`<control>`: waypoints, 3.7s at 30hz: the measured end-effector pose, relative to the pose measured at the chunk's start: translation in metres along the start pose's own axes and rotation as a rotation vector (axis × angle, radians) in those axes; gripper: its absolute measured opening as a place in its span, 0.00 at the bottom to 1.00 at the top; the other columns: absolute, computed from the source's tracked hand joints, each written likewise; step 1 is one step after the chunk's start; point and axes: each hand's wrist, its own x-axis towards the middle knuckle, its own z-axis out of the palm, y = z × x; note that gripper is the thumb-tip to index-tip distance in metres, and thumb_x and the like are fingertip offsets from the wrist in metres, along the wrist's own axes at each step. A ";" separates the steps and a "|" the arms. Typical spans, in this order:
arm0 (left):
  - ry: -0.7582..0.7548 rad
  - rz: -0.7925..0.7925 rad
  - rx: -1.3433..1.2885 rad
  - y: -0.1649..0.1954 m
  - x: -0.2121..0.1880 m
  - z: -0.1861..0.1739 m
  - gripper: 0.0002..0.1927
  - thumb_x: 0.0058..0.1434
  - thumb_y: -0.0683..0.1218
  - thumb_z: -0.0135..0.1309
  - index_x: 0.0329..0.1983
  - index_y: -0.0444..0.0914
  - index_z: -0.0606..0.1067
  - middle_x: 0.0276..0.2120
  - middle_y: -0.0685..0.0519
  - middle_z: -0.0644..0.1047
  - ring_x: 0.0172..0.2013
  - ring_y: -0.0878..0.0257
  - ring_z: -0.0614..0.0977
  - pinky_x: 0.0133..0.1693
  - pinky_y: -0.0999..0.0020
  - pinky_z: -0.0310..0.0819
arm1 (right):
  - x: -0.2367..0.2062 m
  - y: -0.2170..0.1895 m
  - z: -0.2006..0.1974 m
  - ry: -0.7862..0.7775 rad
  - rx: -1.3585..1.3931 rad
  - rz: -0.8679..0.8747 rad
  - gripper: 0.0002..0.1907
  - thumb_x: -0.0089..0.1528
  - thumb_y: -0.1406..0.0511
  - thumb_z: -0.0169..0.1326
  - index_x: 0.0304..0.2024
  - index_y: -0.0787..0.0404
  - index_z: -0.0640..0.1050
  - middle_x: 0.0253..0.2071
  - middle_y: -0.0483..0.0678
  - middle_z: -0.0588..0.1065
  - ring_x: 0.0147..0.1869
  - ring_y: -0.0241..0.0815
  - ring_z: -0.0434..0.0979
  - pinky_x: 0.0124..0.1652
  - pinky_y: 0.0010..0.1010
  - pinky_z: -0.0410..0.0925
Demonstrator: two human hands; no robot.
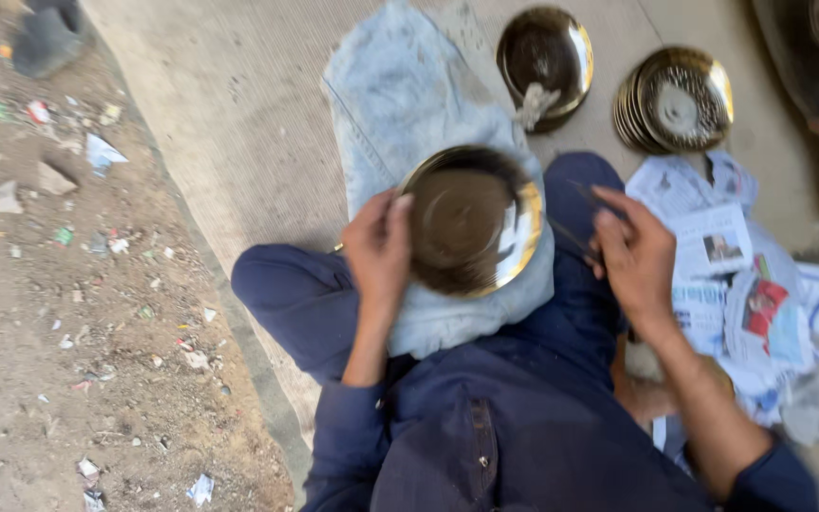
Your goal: The person sits cross-legged with a cloth pad on their lap, holds a brass plate steady, and uses a small pointed hand tool to scratch decorative patterns into the plate surface. They set finished plates onto a stack beside them and pick up new plates to continue engraving.
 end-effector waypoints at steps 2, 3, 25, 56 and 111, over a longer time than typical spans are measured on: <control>0.179 -0.058 -0.091 -0.007 0.003 -0.026 0.12 0.71 0.46 0.55 0.47 0.31 0.81 0.33 0.55 0.80 0.31 0.72 0.75 0.34 0.73 0.69 | -0.012 0.051 -0.010 0.171 0.044 0.088 0.20 0.75 0.58 0.47 0.58 0.68 0.76 0.24 0.43 0.69 0.22 0.29 0.64 0.22 0.21 0.57; 0.304 -0.067 -0.080 -0.014 0.010 -0.038 0.12 0.75 0.45 0.54 0.47 0.30 0.79 0.32 0.53 0.77 0.31 0.71 0.74 0.33 0.72 0.68 | -0.017 0.077 -0.011 0.222 0.078 0.167 0.21 0.75 0.57 0.45 0.56 0.67 0.77 0.22 0.43 0.68 0.21 0.30 0.64 0.21 0.21 0.57; 0.047 0.165 0.327 0.007 0.092 0.096 0.23 0.66 0.36 0.49 0.65 0.33 0.67 0.53 0.45 0.78 0.50 0.52 0.84 0.50 0.61 0.78 | 0.025 0.169 -0.035 0.365 0.031 0.121 0.18 0.74 0.60 0.46 0.44 0.68 0.80 0.18 0.46 0.73 0.18 0.32 0.70 0.20 0.27 0.61; 0.077 1.136 0.800 0.080 0.116 0.341 0.09 0.59 0.44 0.55 0.43 0.40 0.75 0.37 0.44 0.79 0.41 0.51 0.84 0.45 0.54 0.79 | 0.011 0.177 -0.047 0.364 0.237 0.118 0.23 0.74 0.56 0.41 0.42 0.69 0.78 0.17 0.44 0.68 0.16 0.31 0.65 0.17 0.23 0.57; -0.075 0.167 0.521 0.033 -0.045 0.067 0.58 0.43 0.49 0.76 0.73 0.34 0.56 0.57 0.38 0.67 0.51 0.46 0.72 0.48 0.56 0.72 | 0.008 -0.091 0.012 -0.429 -0.941 -0.534 0.26 0.62 0.62 0.61 0.63 0.60 0.74 0.28 0.49 0.73 0.26 0.43 0.78 0.24 0.34 0.72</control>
